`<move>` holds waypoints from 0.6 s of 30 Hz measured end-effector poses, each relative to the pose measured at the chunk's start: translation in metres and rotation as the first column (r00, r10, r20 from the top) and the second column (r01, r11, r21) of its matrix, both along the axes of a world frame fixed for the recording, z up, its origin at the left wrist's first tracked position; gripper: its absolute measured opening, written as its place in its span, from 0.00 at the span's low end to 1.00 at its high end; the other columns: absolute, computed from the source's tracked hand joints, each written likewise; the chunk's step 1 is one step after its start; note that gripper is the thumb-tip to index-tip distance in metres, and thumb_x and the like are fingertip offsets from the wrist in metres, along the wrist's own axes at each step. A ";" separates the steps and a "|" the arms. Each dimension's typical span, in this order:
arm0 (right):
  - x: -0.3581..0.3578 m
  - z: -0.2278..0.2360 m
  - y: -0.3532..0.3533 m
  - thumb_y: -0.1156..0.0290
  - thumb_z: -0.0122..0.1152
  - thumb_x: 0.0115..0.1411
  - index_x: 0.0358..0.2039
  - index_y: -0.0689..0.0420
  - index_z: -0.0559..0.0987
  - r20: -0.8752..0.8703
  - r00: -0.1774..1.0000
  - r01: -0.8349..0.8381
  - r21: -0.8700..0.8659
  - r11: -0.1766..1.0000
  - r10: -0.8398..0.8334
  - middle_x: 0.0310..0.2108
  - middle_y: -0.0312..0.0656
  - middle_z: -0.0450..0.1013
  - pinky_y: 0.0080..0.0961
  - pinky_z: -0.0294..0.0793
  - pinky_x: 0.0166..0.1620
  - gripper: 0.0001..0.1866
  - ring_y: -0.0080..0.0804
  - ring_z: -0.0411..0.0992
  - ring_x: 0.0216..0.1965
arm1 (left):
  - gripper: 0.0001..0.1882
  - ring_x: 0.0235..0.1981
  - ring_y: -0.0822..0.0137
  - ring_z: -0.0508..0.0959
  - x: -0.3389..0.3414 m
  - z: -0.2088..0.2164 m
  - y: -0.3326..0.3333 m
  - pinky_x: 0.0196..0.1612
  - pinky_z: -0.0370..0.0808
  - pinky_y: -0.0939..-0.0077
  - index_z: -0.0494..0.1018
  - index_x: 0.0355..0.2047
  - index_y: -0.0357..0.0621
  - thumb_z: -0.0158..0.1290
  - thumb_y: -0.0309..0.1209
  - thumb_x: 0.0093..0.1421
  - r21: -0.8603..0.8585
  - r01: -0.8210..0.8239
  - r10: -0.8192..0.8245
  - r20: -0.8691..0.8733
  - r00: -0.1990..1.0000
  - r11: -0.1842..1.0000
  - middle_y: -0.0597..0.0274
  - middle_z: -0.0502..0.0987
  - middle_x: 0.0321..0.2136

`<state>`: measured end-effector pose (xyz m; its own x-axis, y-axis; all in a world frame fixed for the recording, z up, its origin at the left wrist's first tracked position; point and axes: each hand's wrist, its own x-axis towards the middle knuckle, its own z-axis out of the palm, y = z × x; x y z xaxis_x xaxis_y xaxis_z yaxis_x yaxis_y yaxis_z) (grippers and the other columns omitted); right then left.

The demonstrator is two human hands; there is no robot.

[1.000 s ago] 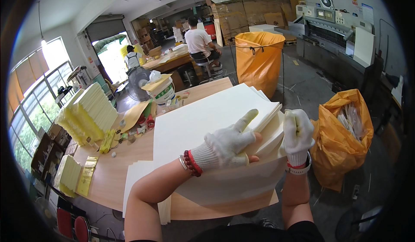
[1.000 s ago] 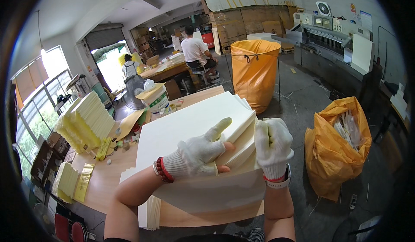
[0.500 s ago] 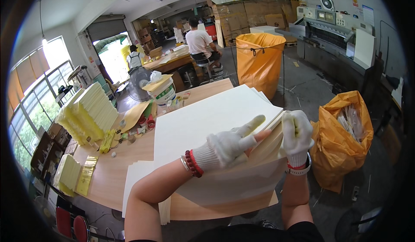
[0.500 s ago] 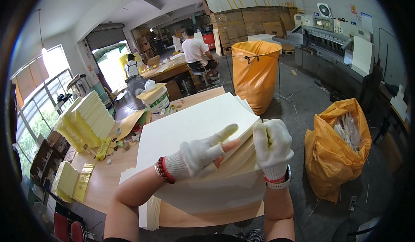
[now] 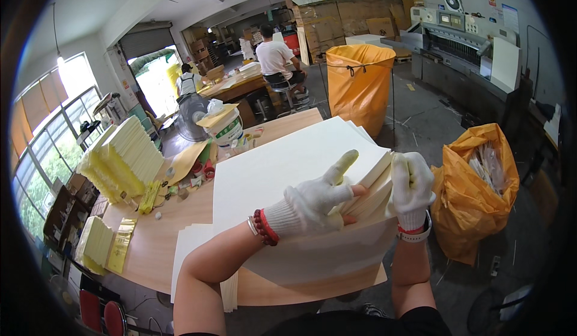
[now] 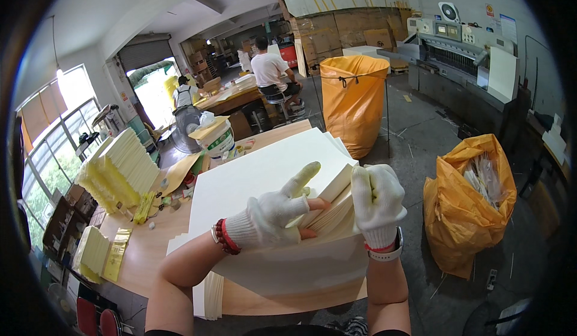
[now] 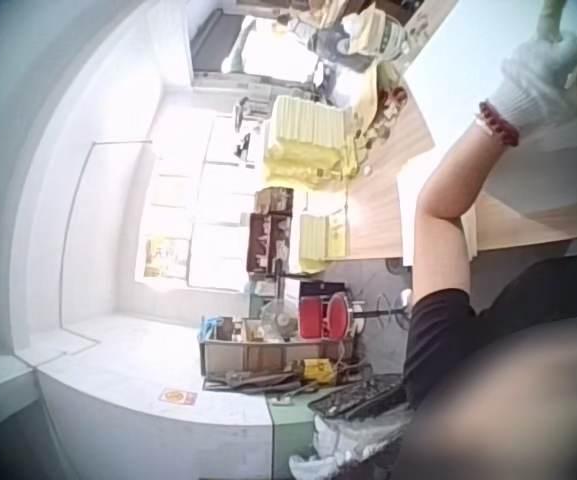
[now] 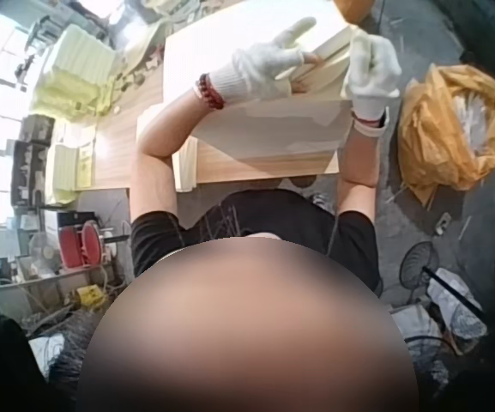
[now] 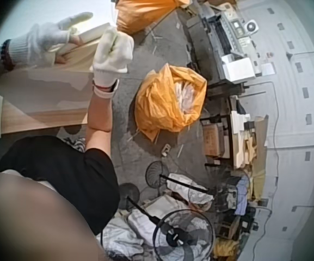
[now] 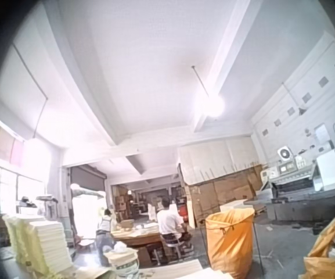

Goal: The person wraps individual books in yellow paper and places them into plastic sleeves. They then gather a stack of white paper sheets, separate them into smaller bundles, and place them on the table.

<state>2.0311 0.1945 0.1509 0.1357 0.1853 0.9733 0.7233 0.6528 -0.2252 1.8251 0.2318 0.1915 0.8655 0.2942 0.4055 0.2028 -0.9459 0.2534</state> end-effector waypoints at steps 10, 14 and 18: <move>0.000 -0.002 0.003 0.79 0.55 0.55 0.23 0.66 0.72 -0.130 0.988 -0.088 -0.037 0.995 0.083 0.18 0.44 0.64 0.31 0.64 0.26 0.05 0.38 0.65 0.21 | 0.30 0.33 0.65 0.76 0.004 0.012 -0.007 0.40 0.74 0.71 0.68 0.53 0.50 0.51 0.17 0.47 -0.226 -0.077 0.043 -0.150 0.988 0.971 0.46 0.64 0.57; -0.003 0.001 -0.002 0.79 0.54 0.56 0.23 0.65 0.71 -0.213 0.973 -0.111 -0.106 0.988 0.087 0.19 0.44 0.65 0.32 0.65 0.26 0.06 0.39 0.66 0.21 | 0.26 0.42 0.55 0.76 0.008 0.022 -0.013 0.45 0.73 0.70 0.70 0.49 0.48 0.59 0.24 0.47 -0.408 -0.198 0.154 -0.139 0.978 0.891 0.43 0.62 0.58; -0.004 0.001 -0.002 0.79 0.54 0.56 0.24 0.66 0.71 -0.196 0.977 -0.099 -0.077 0.992 0.082 0.19 0.45 0.66 0.31 0.66 0.27 0.06 0.39 0.67 0.22 | 0.26 0.50 0.44 0.71 0.002 0.002 -0.004 0.51 0.70 0.71 0.69 0.44 0.45 0.65 0.30 0.44 0.015 0.010 -0.011 0.020 1.000 1.000 0.40 0.59 0.59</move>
